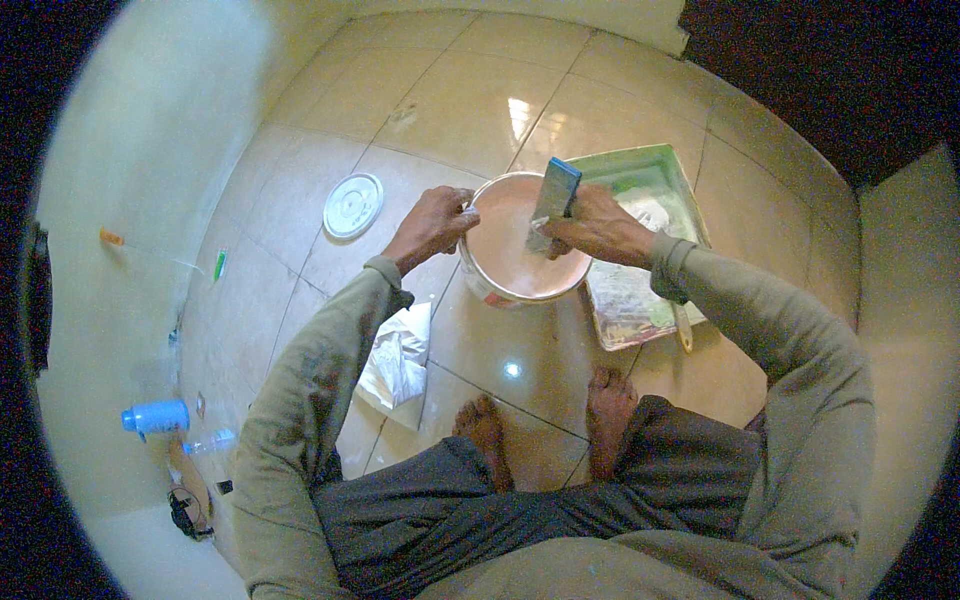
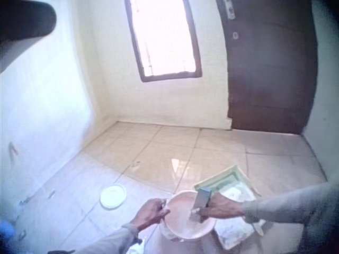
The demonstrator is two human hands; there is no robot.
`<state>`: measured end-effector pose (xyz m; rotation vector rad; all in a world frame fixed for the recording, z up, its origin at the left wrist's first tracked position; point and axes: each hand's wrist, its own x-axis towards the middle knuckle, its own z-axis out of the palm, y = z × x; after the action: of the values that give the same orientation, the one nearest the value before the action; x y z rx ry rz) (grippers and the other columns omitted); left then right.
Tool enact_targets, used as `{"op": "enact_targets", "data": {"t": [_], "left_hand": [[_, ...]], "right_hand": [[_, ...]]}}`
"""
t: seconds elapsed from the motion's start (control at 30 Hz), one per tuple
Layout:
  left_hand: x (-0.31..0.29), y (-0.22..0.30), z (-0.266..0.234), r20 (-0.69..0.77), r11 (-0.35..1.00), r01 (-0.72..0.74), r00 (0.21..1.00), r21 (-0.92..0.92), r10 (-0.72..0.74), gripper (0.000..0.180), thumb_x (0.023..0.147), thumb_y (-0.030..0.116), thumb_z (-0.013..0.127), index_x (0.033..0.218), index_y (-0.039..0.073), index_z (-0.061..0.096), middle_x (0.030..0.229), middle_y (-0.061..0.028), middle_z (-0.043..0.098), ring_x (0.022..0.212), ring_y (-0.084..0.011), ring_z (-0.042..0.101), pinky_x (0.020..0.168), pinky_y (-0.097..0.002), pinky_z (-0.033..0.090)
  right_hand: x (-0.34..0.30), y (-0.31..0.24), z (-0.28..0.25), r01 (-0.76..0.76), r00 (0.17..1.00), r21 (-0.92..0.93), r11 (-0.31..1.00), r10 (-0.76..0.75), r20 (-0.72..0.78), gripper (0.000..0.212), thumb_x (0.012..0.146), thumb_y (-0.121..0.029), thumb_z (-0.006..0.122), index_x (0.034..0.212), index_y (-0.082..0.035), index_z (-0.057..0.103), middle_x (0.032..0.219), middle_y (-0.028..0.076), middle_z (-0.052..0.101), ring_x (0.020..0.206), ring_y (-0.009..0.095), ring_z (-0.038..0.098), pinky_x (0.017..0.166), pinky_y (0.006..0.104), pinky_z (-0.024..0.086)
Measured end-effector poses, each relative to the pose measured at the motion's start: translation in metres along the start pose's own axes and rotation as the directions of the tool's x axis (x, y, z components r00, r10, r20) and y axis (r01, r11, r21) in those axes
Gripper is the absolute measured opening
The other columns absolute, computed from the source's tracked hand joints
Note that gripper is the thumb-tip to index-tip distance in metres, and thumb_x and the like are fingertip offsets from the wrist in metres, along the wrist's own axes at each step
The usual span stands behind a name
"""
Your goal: The person sits on the floor and pours a white powder from a bag into a bucket containing a pink liquid. They then use a blue cup to add water from a larger bucket and stir the mixture with a trowel.
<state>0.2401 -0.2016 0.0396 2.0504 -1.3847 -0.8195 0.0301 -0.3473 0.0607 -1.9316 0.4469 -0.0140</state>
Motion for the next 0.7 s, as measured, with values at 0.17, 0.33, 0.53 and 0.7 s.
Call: {"op": "enact_targets", "data": {"t": [0.17, 0.33, 0.53, 0.7], "left_hand": [[-0.005, -0.005, -0.001, -0.003, 0.998, -0.007, 1.0, -0.066, 0.006, 0.022, 0.079, 0.017, 0.057, 0.075, -0.005, 0.059, 0.054, -0.0142, 0.055, 0.046, -0.022, 0.057, 0.051, -0.0361, 0.047], [-0.004, -0.001, -0.003, 0.002, 0.999, -0.012, 1.0, -0.037, 0.012, 0.022, 0.079, 0.016, 0.057, 0.078, -0.005, 0.061, 0.054, -0.0127, 0.055, 0.046, -0.0199, 0.056, 0.05, -0.0345, 0.046], [-0.005, -0.003, -0.002, 0.025, 0.993, 0.035, 0.999, -0.109, -0.033, 0.023, 0.079, 0.017, 0.056, 0.078, -0.005, 0.061, 0.054, -0.0108, 0.055, 0.045, -0.0179, 0.054, 0.048, -0.033, 0.046], [-0.001, -0.005, 0.0, 0.043, 0.994, 0.034, 0.999, -0.107, -0.03, 0.023, 0.079, 0.017, 0.057, 0.078, -0.005, 0.062, 0.054, -0.0105, 0.055, 0.045, -0.0176, 0.055, 0.047, -0.0326, 0.046]], "right_hand": [[0.029, 0.018, -0.001, 0.148, 0.985, -0.101, 0.984, -0.156, -0.074, 0.026, 0.081, -0.014, 0.065, 0.101, 0.001, 0.061, 0.081, 0.011, 0.066, 0.075, 0.018, 0.064, 0.068, 0.0303, 0.053], [0.014, 0.011, -0.01, 0.326, 0.932, -0.361, 0.874, -0.36, -0.03, 0.015, 0.078, -0.011, 0.06, 0.084, 0.002, 0.058, 0.079, 0.016, 0.066, 0.066, 0.023, 0.063, 0.061, 0.0364, 0.05], [-0.004, -0.011, 0.003, 0.044, 0.999, -0.027, 0.999, -0.044, 0.0, 0.018, 0.08, -0.013, 0.057, 0.08, 0.005, 0.058, 0.066, 0.014, 0.063, 0.063, 0.02, 0.065, 0.058, 0.0345, 0.052], [0.021, 0.007, 0.003, 0.189, 0.978, -0.054, 0.98, -0.193, -0.078, 0.019, 0.082, -0.014, 0.059, 0.084, 0.004, 0.059, 0.074, 0.017, 0.064, 0.069, 0.02, 0.064, 0.064, 0.0322, 0.052]]}}
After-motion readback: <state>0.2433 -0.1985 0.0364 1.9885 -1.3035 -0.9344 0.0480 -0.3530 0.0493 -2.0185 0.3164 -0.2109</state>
